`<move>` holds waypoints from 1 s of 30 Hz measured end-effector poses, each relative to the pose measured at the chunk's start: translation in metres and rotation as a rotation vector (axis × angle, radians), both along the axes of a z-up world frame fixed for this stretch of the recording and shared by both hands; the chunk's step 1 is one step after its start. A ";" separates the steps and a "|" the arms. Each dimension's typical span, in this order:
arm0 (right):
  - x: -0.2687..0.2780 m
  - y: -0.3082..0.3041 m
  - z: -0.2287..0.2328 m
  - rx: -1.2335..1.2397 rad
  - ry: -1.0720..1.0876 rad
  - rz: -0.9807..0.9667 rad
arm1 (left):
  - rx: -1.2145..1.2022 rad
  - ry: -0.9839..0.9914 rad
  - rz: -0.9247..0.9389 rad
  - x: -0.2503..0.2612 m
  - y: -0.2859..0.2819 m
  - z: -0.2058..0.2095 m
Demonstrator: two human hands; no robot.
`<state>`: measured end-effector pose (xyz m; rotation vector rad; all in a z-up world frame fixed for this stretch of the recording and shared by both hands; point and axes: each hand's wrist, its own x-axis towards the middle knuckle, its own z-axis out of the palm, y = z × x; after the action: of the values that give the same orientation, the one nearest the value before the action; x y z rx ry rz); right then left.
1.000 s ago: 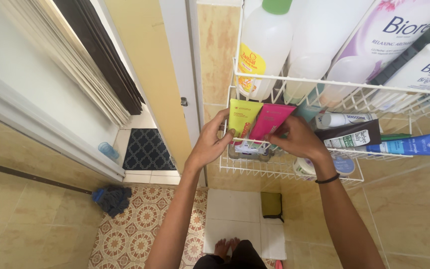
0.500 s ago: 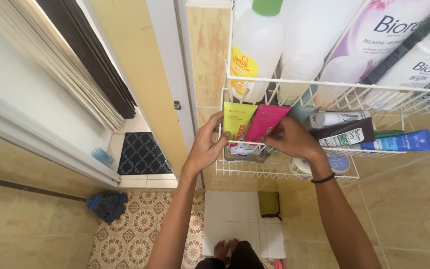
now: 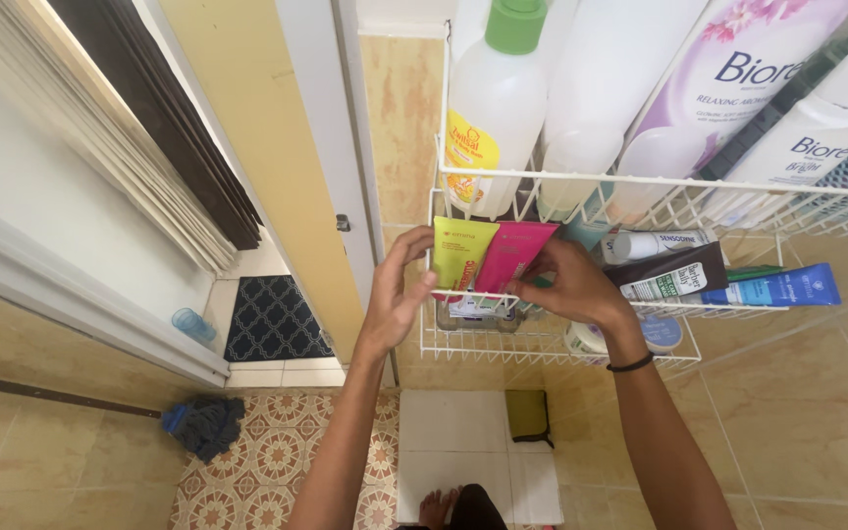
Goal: The person rearranges toiletries on a wall-mounted wire rack, adjusting bottles and tubes to fit neatly. They then remove a red towel from a hanger and fold it by hand.
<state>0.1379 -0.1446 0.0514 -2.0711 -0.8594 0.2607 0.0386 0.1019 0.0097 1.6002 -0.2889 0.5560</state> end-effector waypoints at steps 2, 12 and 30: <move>0.002 -0.002 -0.003 0.013 0.030 0.023 | -0.052 -0.016 0.003 0.002 0.002 0.000; 0.005 -0.002 -0.006 0.070 0.135 0.144 | 0.088 -0.010 0.020 0.008 0.001 0.008; 0.004 -0.005 -0.003 0.089 0.074 0.161 | 0.072 -0.028 -0.016 0.007 -0.006 0.009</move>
<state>0.1424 -0.1491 0.0483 -1.9014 -0.9762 0.3768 0.0456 0.0962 0.0192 1.6595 -0.3457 0.5615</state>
